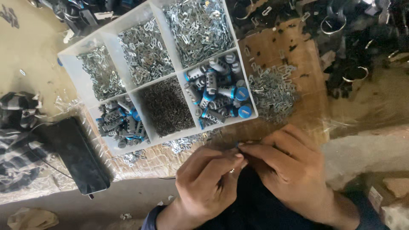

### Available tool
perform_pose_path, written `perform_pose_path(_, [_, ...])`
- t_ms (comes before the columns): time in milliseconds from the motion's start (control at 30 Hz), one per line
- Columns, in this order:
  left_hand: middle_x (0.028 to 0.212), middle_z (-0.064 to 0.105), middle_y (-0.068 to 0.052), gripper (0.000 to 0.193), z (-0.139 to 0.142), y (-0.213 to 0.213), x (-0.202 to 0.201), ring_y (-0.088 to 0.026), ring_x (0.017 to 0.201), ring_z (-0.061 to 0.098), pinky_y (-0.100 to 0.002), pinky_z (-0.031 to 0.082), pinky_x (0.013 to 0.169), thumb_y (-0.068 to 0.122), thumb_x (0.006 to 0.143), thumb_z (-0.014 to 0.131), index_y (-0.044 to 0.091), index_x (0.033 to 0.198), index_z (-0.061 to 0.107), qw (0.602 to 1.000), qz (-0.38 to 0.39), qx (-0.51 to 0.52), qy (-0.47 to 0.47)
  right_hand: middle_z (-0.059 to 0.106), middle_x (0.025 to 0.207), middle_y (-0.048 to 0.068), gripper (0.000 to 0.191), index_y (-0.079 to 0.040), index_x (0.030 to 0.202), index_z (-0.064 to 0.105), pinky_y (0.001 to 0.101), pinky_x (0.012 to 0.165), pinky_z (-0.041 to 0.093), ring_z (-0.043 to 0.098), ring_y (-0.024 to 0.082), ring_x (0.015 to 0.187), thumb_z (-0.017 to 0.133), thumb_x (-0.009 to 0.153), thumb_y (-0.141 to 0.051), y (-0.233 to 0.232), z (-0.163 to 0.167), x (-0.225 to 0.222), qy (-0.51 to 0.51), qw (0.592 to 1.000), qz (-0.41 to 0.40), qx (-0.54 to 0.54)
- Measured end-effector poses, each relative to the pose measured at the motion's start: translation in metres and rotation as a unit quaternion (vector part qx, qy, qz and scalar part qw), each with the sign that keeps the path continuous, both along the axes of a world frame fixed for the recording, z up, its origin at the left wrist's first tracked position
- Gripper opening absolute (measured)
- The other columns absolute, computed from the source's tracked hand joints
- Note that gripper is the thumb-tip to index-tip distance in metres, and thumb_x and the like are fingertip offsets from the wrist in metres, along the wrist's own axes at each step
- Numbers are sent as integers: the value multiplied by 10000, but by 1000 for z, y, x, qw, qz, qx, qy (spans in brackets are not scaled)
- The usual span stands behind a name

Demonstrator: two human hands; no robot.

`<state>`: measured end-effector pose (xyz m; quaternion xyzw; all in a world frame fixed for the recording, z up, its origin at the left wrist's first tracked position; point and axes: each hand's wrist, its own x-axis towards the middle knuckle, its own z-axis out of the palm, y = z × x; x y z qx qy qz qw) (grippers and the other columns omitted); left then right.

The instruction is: The person sits at a workbench assembling small plastic connector components. They hold a gray cylindrical connector body with a blue cap in one hand, pick small metal staples from a compartment tray, and press the staples into slots on the connector body, repeating the insertion on multiple sides of the component.

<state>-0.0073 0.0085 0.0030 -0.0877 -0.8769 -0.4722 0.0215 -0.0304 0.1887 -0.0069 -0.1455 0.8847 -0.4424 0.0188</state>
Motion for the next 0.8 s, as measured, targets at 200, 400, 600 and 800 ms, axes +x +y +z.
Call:
perform_pose_path(200, [900,653,-89,209,7,2,-3,-246,790,695,-336,586,685,-69,817,762,34,981,682,996,-69,-53,33,668,852,48,320,-42,965,734,371,635,512,639,238,771,816,659,-1,5,-3,0,16,999,37,0])
perform_pose_path(400, [881,667,-95,205,2,-3,-2,-236,756,694,-331,580,653,-86,801,765,35,957,710,997,-72,-22,11,661,855,40,329,-65,968,745,358,654,519,632,229,782,835,662,16,2,-6,6,16,1000,11,-1])
perform_pose_path(600, [933,736,-86,203,-4,-13,-2,-157,786,764,-256,621,643,-21,844,870,35,980,730,993,-11,107,-56,646,838,28,368,-87,1024,772,359,634,498,617,217,771,864,677,-6,0,-4,5,37,999,-7,-6])
perform_pose_path(800, [931,735,-65,219,-9,-10,0,-176,821,747,-283,607,706,14,823,894,58,984,752,997,-38,70,-24,649,834,29,334,-79,1008,766,353,619,502,624,214,761,864,694,-20,1,-3,3,22,1000,7,4])
